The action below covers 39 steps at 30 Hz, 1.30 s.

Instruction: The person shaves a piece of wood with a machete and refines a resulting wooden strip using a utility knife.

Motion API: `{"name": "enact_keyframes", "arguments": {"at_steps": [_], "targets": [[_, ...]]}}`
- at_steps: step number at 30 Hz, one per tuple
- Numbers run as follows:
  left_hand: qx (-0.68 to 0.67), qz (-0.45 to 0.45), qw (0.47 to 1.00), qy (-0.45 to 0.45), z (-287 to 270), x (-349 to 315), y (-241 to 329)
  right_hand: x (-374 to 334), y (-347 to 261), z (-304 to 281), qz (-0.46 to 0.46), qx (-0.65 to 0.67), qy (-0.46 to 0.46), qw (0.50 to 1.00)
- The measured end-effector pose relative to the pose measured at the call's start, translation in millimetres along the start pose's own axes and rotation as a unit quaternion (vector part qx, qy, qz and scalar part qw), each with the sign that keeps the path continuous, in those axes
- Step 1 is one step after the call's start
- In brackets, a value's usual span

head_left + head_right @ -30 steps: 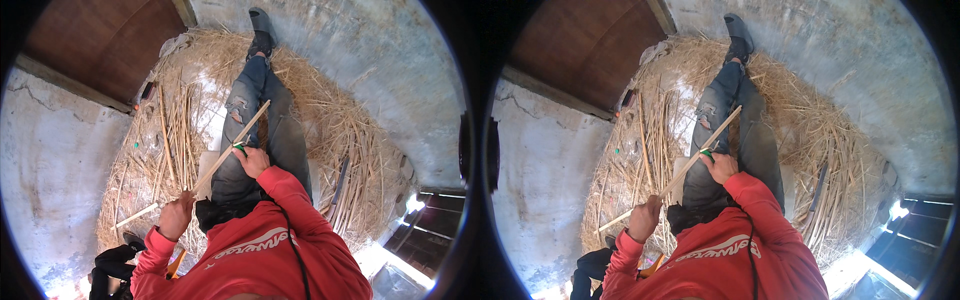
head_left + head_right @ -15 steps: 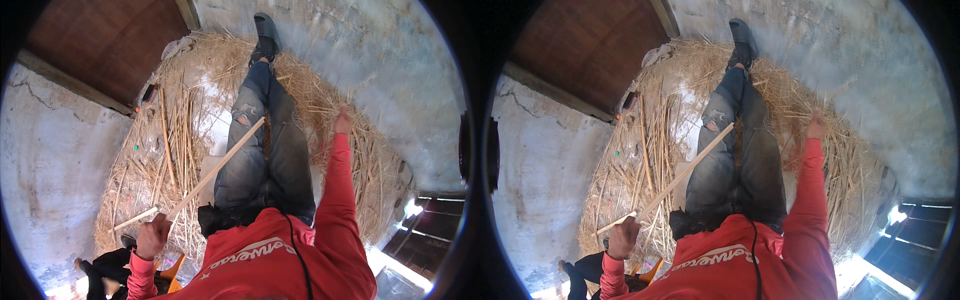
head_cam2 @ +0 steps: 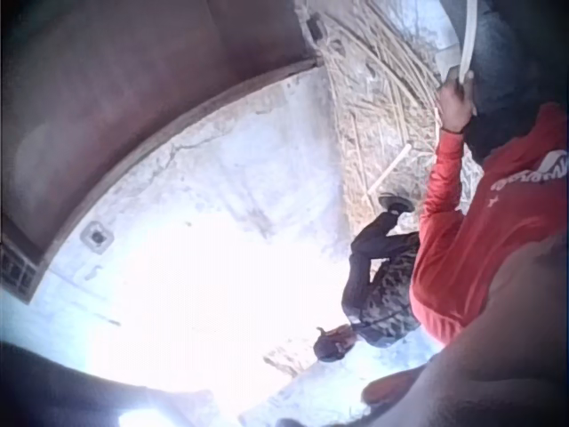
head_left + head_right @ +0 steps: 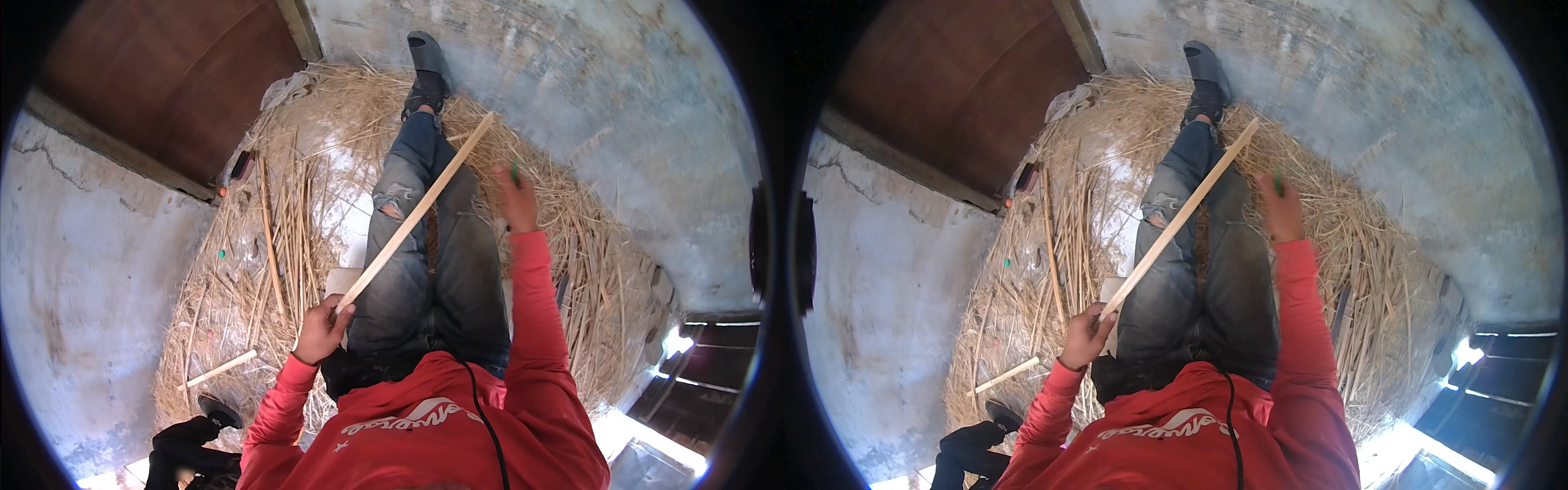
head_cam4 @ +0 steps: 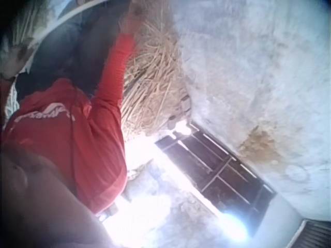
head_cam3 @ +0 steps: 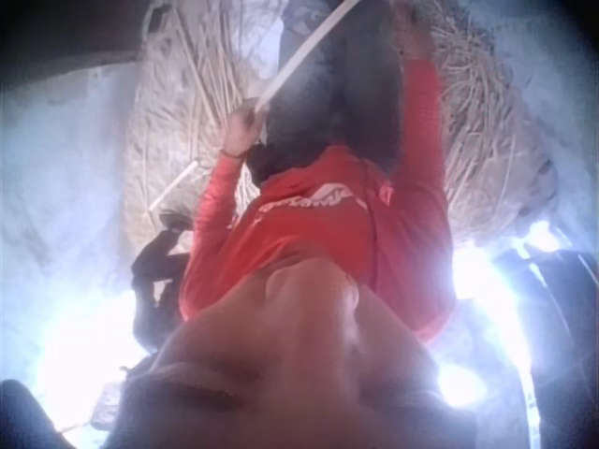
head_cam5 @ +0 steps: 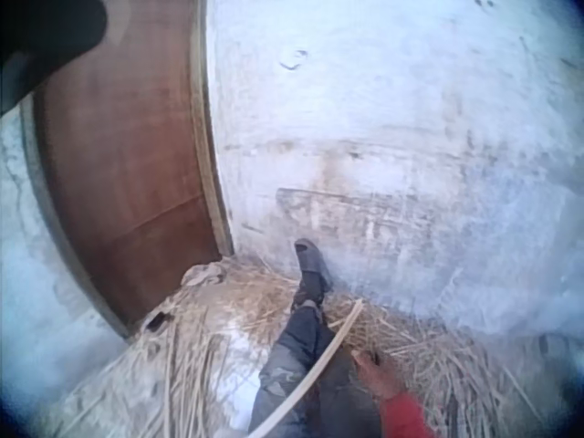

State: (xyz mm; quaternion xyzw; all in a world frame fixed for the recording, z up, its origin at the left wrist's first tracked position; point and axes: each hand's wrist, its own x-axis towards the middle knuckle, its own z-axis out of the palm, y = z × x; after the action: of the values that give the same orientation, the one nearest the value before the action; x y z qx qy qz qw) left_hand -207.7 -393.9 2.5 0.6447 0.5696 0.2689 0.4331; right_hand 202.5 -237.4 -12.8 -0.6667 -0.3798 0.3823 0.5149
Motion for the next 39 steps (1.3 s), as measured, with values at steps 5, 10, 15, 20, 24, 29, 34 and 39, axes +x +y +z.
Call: {"name": "enact_keyframes", "arguments": {"at_steps": [5,10,15,20,24,29,34,39], "targets": [[-0.02,0.0,1.0,0.011,18.3,6.2,-0.8,-31.4,-31.8,44.6,0.037,0.076,-0.096,0.992],[-0.018,0.013,0.999,0.04,28.3,6.7,-11.1,-33.7,-31.1,67.3,-0.073,0.083,-0.092,0.99],[0.005,0.016,0.998,0.068,30.7,9.4,-1.7,-33.6,-22.0,71.3,-0.028,0.118,-0.124,0.985],[-0.205,-0.114,0.972,-0.017,29.7,10.3,-15.8,-46.0,-23.0,70.1,-0.064,0.091,-0.168,0.98],[-0.26,-0.197,0.94,-0.098,17.1,12.2,6.2,-61.1,-18.1,67.1,-0.066,0.039,-0.2,0.977],[-0.268,-0.176,0.944,-0.081,30.9,19.5,-1.8,-104.8,3.3,80.2,-0.143,-0.111,-0.241,0.954],[-0.234,-0.173,0.954,-0.075,45.8,37.0,-5.0,-155.1,39.7,94.6,-0.155,-0.228,-0.285,0.918],[-0.196,-0.154,0.965,-0.084,57.7,45.7,-17.4,-172.6,35.9,98.4,-0.16,-0.289,-0.293,0.897]]}}
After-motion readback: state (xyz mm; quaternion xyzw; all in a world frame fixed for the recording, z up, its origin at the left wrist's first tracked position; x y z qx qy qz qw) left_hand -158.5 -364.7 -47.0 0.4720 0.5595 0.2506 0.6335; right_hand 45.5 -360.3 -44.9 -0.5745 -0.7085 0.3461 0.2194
